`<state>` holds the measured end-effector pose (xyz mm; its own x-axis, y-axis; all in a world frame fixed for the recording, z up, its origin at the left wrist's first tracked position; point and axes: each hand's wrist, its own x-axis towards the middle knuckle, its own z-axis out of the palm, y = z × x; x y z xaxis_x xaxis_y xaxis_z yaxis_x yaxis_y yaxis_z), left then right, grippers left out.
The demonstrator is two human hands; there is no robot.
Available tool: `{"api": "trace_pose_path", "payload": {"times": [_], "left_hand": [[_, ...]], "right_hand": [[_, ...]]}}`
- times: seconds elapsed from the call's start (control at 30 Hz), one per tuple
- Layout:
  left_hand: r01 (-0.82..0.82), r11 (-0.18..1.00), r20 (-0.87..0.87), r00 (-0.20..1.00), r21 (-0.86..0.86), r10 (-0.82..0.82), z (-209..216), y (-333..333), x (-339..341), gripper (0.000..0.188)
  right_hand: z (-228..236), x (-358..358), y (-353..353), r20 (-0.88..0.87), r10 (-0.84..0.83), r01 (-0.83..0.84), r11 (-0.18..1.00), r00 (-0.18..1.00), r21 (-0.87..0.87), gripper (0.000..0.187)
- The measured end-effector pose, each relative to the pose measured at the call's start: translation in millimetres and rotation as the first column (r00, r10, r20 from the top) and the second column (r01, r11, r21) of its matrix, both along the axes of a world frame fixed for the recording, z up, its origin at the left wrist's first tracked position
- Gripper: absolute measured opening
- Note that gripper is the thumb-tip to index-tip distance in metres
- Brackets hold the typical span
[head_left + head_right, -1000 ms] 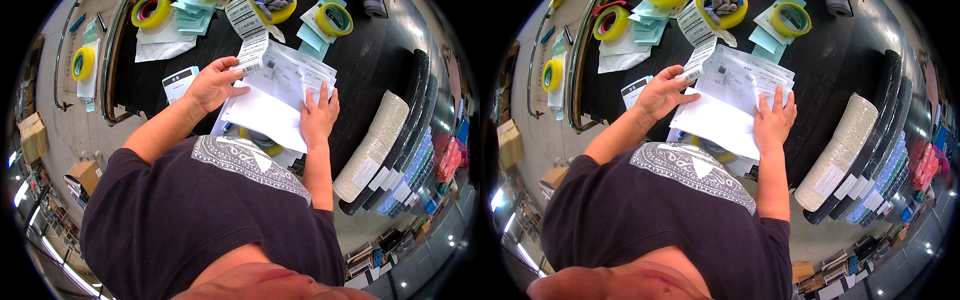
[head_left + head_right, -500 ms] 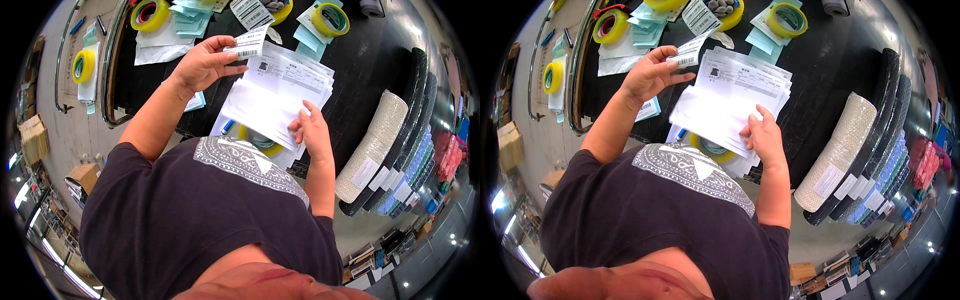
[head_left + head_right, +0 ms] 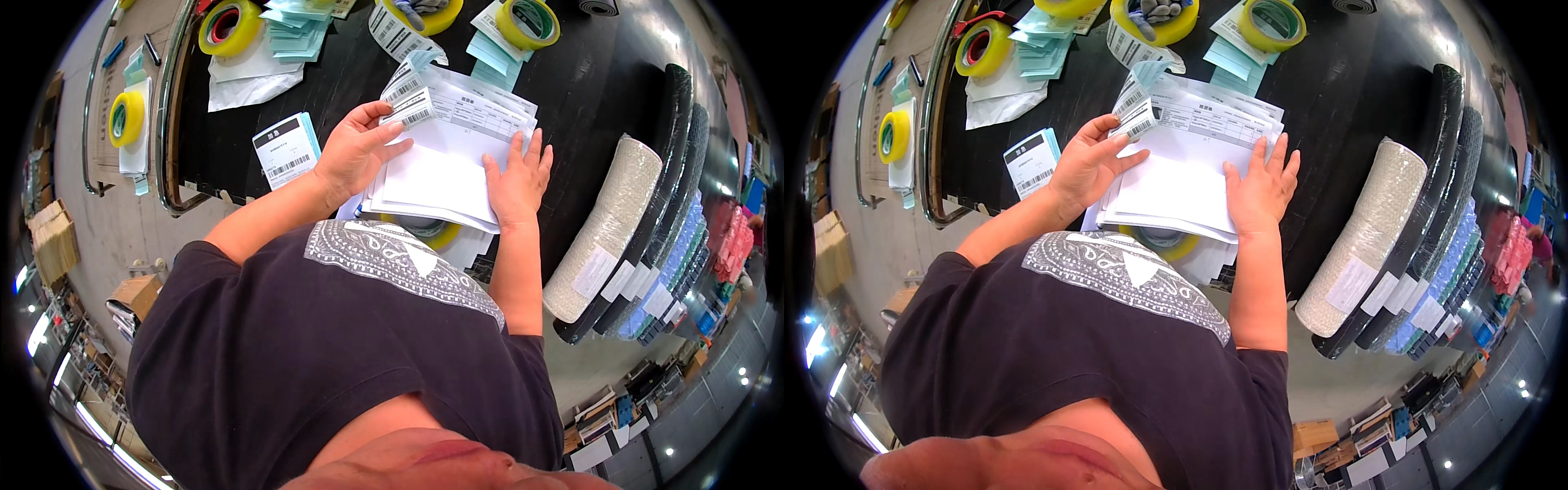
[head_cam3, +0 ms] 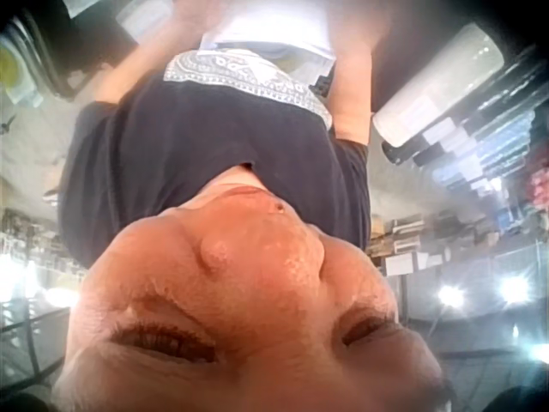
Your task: The person sorts through shipping labels and documents, then selects a rolled item from a table. They place the item into a black plastic mailer, seal it, and affix a shipping label to the package.
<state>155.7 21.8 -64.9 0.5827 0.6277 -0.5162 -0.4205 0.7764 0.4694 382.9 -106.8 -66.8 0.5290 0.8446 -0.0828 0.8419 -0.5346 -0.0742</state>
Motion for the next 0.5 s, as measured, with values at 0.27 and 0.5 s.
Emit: {"api": "trace_pose_path", "payload": {"times": [0.27, 0.5], "left_hand": [[-0.106, 0.993, 0.090, 0.991, 0.043, 0.102, 2.4, 2.2, -6.4, 0.025], [-0.139, 0.937, 0.328, 0.944, 0.321, 0.028, 22.4, 71.5, -22.7, 0.024]], "right_hand": [[3.6, -1.1, -12.1, -0.239, 0.262, -0.186, 0.936, 0.935, 0.297, 0.036], [28.1, -22.7, -42.5, -0.710, 0.591, 0.058, 0.752, 0.382, 0.657, 0.044]]}}
